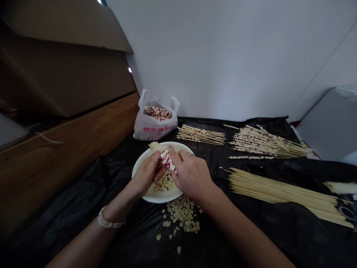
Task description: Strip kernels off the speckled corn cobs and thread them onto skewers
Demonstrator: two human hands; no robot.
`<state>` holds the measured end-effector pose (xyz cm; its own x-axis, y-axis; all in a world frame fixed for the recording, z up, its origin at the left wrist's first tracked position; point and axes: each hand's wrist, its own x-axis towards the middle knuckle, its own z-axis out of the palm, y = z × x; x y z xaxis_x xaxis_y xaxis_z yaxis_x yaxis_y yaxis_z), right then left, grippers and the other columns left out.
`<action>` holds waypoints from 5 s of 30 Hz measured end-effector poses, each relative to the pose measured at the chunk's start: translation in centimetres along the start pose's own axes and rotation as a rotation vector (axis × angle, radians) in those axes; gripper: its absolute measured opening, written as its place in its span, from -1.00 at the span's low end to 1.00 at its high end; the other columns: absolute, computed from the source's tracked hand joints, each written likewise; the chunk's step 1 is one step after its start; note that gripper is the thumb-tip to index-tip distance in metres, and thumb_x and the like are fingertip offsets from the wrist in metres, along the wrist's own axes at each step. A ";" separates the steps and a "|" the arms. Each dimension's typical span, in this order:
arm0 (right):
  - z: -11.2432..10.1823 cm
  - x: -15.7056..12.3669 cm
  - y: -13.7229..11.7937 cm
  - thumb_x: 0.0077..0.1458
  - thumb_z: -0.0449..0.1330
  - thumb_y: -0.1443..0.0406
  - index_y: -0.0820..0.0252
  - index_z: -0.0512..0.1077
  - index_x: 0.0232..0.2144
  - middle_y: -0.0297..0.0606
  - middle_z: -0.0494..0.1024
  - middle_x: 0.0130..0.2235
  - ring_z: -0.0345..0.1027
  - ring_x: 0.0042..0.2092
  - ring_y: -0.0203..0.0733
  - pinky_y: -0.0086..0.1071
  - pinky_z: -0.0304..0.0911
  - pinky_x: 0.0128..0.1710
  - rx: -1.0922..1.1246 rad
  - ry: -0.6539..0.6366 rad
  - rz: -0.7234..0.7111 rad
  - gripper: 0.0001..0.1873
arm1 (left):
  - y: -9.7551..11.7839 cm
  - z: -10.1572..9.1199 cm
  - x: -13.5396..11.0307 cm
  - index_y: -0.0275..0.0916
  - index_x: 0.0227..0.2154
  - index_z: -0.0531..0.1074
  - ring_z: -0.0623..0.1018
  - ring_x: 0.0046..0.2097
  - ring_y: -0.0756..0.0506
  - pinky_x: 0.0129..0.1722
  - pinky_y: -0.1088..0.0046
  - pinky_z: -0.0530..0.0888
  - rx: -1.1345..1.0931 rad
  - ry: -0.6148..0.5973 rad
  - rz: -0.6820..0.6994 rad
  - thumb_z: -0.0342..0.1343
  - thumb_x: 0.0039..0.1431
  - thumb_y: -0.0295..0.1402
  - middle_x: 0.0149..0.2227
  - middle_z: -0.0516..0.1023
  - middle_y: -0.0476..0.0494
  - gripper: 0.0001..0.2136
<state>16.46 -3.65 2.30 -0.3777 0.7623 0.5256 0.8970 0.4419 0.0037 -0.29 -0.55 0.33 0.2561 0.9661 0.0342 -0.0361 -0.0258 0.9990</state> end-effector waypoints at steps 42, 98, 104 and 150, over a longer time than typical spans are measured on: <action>0.0 0.1 0.0 0.25 0.07 0.37 0.35 0.33 0.25 -0.09 0.57 -0.22 0.43 -0.27 -0.09 -0.27 0.24 -0.32 -0.125 0.033 -0.164 -0.48 | 1.1 0.2 0.2 -0.24 -0.46 0.32 0.08 -0.66 0.14 -0.65 0.53 -0.08 -0.214 -0.009 -0.202 0.15 0.16 0.07 -0.60 0.34 0.04 -0.57; -1.2 0.3 -0.6 0.16 0.14 0.35 0.31 0.28 0.27 -0.06 0.58 -0.10 0.50 -0.25 -0.07 -0.30 0.25 -0.39 -0.045 -0.187 0.028 -0.38 | 1.0 0.2 -0.1 -0.26 -0.50 0.32 0.08 -0.66 0.16 -0.65 0.55 -0.07 -0.181 -0.064 -0.148 0.20 0.13 0.08 -0.61 0.32 0.05 -0.54; -1.1 0.4 -0.6 0.21 0.11 0.34 0.32 0.27 0.29 -0.05 0.58 -0.10 0.50 -0.25 -0.07 -0.29 0.30 -0.36 -0.061 -0.178 0.014 -0.40 | 0.8 0.3 0.0 -0.25 -0.59 0.29 0.02 -0.68 0.13 -0.65 0.52 -0.07 -0.142 -0.033 -0.128 0.09 0.18 0.13 -0.73 0.15 0.12 -0.49; 0.0 0.1 0.1 0.08 0.18 0.29 0.24 0.34 0.22 -0.02 0.60 -0.04 0.52 -0.18 0.01 -0.23 0.35 -0.28 0.179 -0.133 0.096 -0.38 | 0.8 0.3 0.1 -0.24 -0.49 0.28 0.10 -0.66 0.16 -0.64 0.55 -0.07 -0.164 -0.017 -0.158 0.18 0.14 0.01 -0.60 0.32 0.06 -0.59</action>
<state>16.46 -3.52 2.37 -0.3300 0.8551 0.3999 0.8799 0.4320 -0.1977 -0.05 -0.57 1.14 0.2877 0.9501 -0.1206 -0.1505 0.1692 0.9740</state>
